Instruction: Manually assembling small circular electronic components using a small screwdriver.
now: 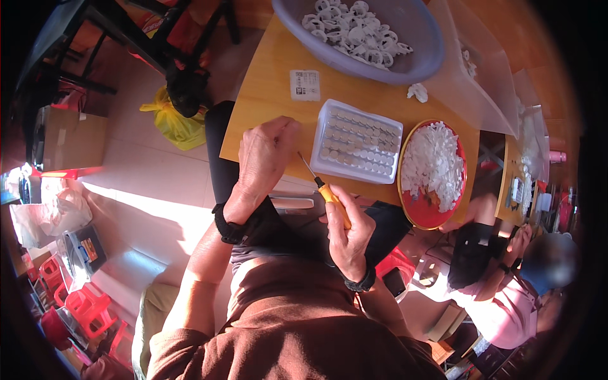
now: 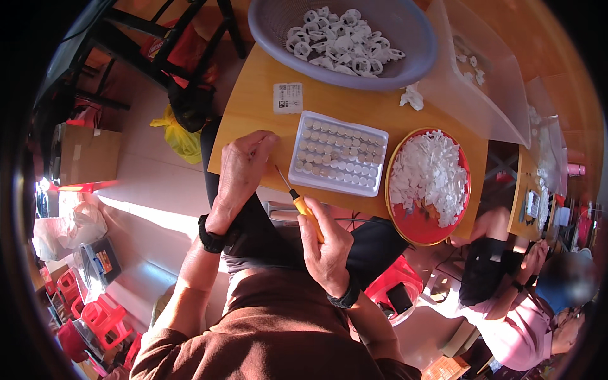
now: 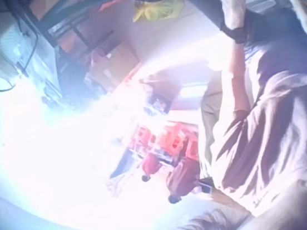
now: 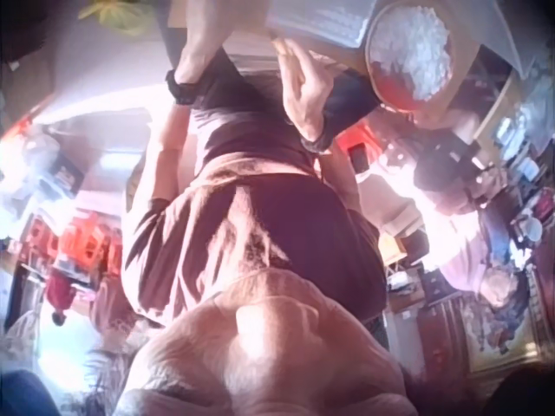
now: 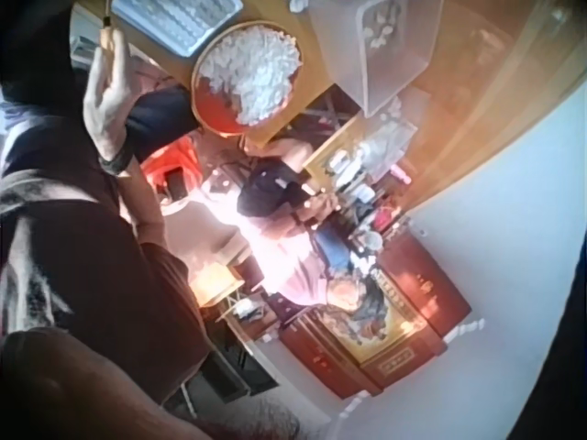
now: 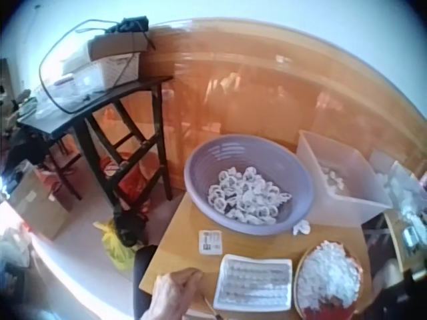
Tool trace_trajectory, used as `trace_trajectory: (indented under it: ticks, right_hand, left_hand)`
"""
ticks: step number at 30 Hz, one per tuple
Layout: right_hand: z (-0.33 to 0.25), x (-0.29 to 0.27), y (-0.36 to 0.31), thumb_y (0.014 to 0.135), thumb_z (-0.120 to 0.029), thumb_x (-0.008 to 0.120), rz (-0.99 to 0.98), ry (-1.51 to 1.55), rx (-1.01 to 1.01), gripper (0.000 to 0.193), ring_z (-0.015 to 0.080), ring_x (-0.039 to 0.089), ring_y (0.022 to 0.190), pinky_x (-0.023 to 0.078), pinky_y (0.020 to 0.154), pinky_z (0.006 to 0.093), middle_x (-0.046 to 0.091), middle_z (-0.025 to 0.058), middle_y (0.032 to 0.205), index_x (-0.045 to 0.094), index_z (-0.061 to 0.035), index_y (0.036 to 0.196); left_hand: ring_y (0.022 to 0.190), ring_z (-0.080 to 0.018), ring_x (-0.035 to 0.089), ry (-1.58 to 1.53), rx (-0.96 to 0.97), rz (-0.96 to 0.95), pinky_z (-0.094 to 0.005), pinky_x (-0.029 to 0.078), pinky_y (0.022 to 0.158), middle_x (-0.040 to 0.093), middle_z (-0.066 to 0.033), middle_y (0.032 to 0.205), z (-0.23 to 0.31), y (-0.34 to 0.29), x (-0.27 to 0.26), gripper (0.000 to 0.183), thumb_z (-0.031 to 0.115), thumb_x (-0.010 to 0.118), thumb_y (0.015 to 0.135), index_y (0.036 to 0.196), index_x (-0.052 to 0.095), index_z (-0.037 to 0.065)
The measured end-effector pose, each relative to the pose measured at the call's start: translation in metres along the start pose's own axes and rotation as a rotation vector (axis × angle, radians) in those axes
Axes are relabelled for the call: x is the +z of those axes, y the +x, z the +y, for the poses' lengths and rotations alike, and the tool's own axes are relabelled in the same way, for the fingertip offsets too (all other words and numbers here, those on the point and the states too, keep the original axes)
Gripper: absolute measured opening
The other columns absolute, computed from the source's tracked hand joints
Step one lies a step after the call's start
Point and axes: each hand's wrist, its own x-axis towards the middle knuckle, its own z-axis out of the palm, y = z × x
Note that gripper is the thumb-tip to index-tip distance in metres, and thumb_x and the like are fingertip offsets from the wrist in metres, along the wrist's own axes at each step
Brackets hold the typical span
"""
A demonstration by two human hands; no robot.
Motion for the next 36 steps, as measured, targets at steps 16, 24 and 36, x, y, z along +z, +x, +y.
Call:
trace_trajectory:
  ticks: [16, 24, 36]
  right_hand:
    - [-0.006, -0.007, -0.005, 0.088, -0.003, 0.058, -0.024, 0.14, 0.057, 0.026, 0.0076, 0.058, 0.064, 0.046, 0.056, 0.0212, 0.067, 0.0106, 0.085, 0.059, 0.0039, 0.113]
    - [-0.03, -0.061, -0.001, 0.085, 0.0, 0.055, 0.089, 0.403, 0.054, 0.027, 0.005, 0.052, 0.05, 0.046, 0.047, 0.0181, 0.065, 0.0107, 0.087, 0.059, 0.0066, 0.111]
    - [-0.094, -0.129, 0.011, 0.076, 0.0, 0.063, -0.119, -0.11, -0.099, 0.022, 0.0125, 0.065, 0.065, 0.051, 0.06, 0.0218, 0.068, 0.0143, 0.084, 0.063, 0.0058, 0.098]
  left_hand:
    - [0.059, -0.0197, 0.057, -0.198, -0.05, 0.002, -0.0305, 0.045, 0.059, 0.057, -0.0101, 0.064, -0.011, -0.001, -0.002, 0.034, 0.031, 0.045, 0.095, 0.098, 0.065, 0.003]
    - [0.069, -0.0075, 0.044, -1.172, -0.26, -0.493, -0.0197, 0.035, 0.061, 0.053, -0.004, 0.087, 0.017, -0.044, -0.028, 0.036, 0.024, 0.041, 0.093, 0.112, 0.054, -0.004]
    - [0.093, -0.0113, 0.054, -1.365, -0.224, -0.975, -0.0229, 0.043, 0.079, 0.054, -0.0132, 0.124, 0.022, -0.071, 0.004, 0.051, 0.021, 0.054, 0.093, 0.137, 0.038, 0.002]
